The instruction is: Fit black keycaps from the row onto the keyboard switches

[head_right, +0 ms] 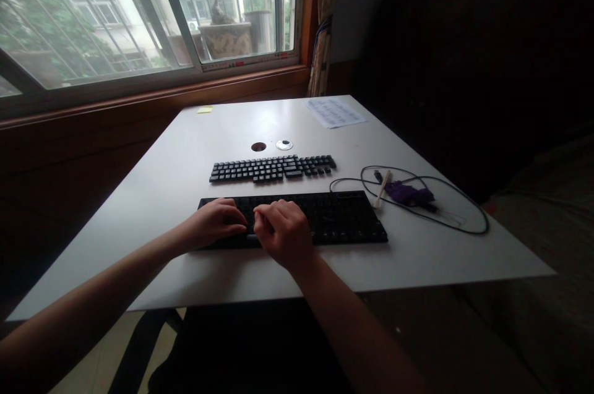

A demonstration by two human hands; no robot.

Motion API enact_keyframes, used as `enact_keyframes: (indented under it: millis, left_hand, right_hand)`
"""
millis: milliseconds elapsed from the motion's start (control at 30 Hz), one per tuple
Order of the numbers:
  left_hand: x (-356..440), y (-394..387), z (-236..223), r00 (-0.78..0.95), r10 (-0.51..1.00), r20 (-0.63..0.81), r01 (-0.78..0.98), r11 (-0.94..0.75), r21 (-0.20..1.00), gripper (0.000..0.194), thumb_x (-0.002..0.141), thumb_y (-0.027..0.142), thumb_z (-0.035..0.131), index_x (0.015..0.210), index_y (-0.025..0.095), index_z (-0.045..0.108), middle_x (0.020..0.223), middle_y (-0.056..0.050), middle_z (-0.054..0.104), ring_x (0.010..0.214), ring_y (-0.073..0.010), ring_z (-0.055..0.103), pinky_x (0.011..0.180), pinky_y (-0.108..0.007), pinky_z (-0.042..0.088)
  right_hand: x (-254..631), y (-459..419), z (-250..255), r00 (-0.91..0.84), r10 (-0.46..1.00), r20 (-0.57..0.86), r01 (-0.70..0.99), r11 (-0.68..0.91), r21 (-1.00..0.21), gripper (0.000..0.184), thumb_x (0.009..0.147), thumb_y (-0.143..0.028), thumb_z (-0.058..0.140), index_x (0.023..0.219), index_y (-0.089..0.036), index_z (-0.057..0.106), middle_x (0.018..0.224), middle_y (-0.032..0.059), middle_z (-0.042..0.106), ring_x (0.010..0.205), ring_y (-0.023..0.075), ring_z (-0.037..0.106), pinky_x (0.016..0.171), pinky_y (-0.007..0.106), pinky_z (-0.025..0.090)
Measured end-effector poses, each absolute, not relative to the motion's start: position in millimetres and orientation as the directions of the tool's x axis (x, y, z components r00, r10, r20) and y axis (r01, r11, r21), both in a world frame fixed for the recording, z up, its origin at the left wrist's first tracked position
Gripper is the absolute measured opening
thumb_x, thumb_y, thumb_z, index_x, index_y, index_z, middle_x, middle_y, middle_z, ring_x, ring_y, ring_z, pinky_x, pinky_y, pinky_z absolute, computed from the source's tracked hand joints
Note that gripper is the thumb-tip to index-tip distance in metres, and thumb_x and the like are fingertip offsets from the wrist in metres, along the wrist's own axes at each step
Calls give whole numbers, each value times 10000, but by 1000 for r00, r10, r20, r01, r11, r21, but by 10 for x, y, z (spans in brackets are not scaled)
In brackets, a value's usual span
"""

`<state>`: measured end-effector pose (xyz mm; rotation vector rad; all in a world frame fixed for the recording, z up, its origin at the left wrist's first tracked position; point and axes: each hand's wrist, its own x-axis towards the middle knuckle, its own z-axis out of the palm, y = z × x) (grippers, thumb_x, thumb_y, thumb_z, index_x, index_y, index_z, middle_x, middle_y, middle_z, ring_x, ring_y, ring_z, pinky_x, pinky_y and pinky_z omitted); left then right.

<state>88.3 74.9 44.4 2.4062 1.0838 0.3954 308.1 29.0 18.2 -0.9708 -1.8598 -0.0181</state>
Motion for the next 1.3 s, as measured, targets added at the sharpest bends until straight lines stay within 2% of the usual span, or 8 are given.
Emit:
enact_keyframes:
  millis: [167, 500, 867, 1067, 1300]
  left_hand:
    - [912, 718, 405, 651, 749, 128, 655, -639, 403, 52, 847, 243, 783, 883, 206, 788, 851, -45, 657, 862, -211, 601, 826, -332, 471]
    - [980, 556, 447, 630, 757, 174, 719, -653, 238, 104, 831, 186, 781, 932, 208, 770, 941, -68, 671, 978, -274, 592, 856, -384, 514]
    - [910, 680, 375, 631, 766, 124, 685, -625, 376, 93, 836, 239, 807, 929, 231, 803, 901, -52, 699, 916, -243, 618, 825, -348, 491]
    - [827, 686, 318, 652, 730, 202, 616, -667, 420, 114, 879, 221, 764, 980, 252, 807, 880, -44, 683, 862, -205, 616, 778, -303, 477]
    - [616, 652, 415, 553, 792, 259, 627, -600, 497, 135, 934, 230, 673, 1024, 214, 773, 888, -40, 660, 807, -171, 614, 737, -279, 472]
  right_hand:
    - [3080, 286, 188, -185, 617, 765, 621, 677, -395, 116, 958, -167, 568, 937, -204, 677, 736, 18, 635, 719, 184, 576, 739, 344, 474]
    - [3067, 278, 182, -195, 628, 754, 627, 671, -397, 121, 964, -177, 568, 939, -199, 684, 749, 25, 649, 727, 187, 587, 745, 349, 477]
    - [3076, 283, 193, -200, 631, 749, 623, 672, -401, 128, 965, -176, 564, 926, -196, 684, 747, 30, 653, 729, 189, 592, 737, 348, 480]
    - [3076, 281, 196, -204, 654, 728, 634, 655, -411, 138, 967, -189, 557, 924, -213, 685, 752, 27, 659, 733, 187, 594, 748, 344, 481]
    - [3056, 333, 135, -284, 725, 627, 663, 621, -418, 135, 962, -178, 555, 945, -196, 689, 841, 50, 668, 815, 198, 625, 808, 349, 496]
